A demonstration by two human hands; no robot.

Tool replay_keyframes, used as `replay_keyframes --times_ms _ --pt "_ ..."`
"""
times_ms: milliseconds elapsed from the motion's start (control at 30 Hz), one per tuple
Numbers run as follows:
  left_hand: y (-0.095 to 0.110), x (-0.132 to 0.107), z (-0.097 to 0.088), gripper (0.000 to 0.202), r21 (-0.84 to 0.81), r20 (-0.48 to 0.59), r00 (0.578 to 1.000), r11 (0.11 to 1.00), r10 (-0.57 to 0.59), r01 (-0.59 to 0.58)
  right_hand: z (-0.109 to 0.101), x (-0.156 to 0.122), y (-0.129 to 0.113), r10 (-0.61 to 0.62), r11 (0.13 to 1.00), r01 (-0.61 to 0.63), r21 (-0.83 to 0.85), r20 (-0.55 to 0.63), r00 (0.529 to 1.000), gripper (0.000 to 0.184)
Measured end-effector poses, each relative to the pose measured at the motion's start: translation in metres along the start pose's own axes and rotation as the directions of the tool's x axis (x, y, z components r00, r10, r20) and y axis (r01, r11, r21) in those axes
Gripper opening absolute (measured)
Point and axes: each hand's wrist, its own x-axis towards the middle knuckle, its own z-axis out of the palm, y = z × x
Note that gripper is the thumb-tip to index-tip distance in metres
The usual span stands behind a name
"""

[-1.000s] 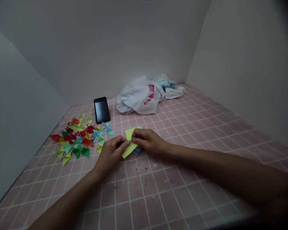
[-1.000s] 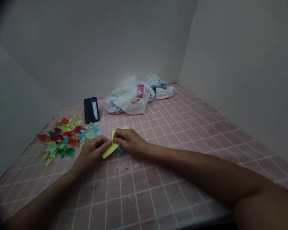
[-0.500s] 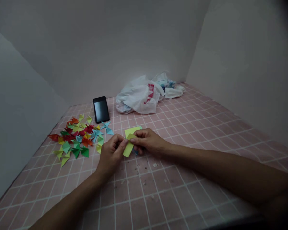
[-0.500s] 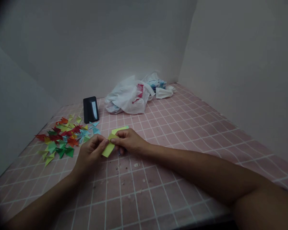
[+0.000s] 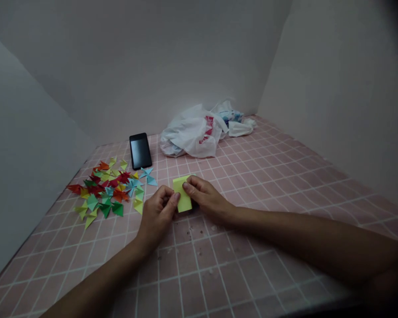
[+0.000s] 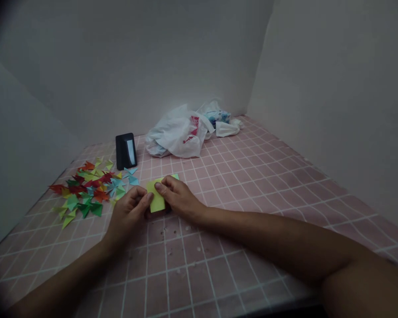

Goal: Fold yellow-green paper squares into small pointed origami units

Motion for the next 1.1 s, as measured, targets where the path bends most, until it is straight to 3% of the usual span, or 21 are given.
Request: replay_keyframes --times_ms 200,367,500,600,733,900,1000,1100 --pt "0.001 -0.006 0.011 0.029 -0.163 0.082 0.994 0.983 -0.067 0.079 0.002 -0.006 0.002 -0.114 0.964 0.095 -0.247 -0.063 0.991 0.034" --pt "0.004 -0.006 0.008 0.029 -0.174 0.172 0.983 0.981 -0.059 0.089 -0.002 -0.008 -0.005 -0.206 0.902 0.195 -0.386 0.012 0.978 0.033" --pt "0.008 -0.008 0.005 0.031 -0.126 0.144 0.989 0.99 -0.038 0.057 -0.003 -0.006 -0.007 -0.165 0.919 0.165 -0.358 0.032 0.986 0.035" --pt "0.01 -0.007 0.003 0.032 -0.107 0.079 0.996 0.993 -0.039 0.047 -0.004 -0.004 -0.006 -0.115 0.965 0.114 -0.236 0.008 0.993 0.041" --pt "0.006 -0.004 0.0 0.03 -0.086 0.029 0.999 0.996 -0.024 0.027 -0.004 -0.003 -0.003 0.0 0.997 0.008 -0.077 0.101 0.995 0.036" --pt "-0.001 0.0 -0.003 0.029 -0.063 0.015 0.999 0.997 -0.038 0.039 -0.002 -0.006 -0.004 0.138 0.981 -0.108 -0.16 0.188 0.972 0.034" --pt "0.0 0.0 -0.002 0.03 -0.058 -0.013 1.0 0.998 -0.022 0.021 -0.004 -0.004 -0.004 0.172 0.974 -0.143 -0.174 0.166 0.971 0.031" --pt "0.002 -0.002 0.0 0.031 -0.041 -0.069 0.998 0.999 0.0 -0.003 -0.007 0.0 -0.004 0.085 0.981 -0.065 -0.184 0.1 0.991 0.027"
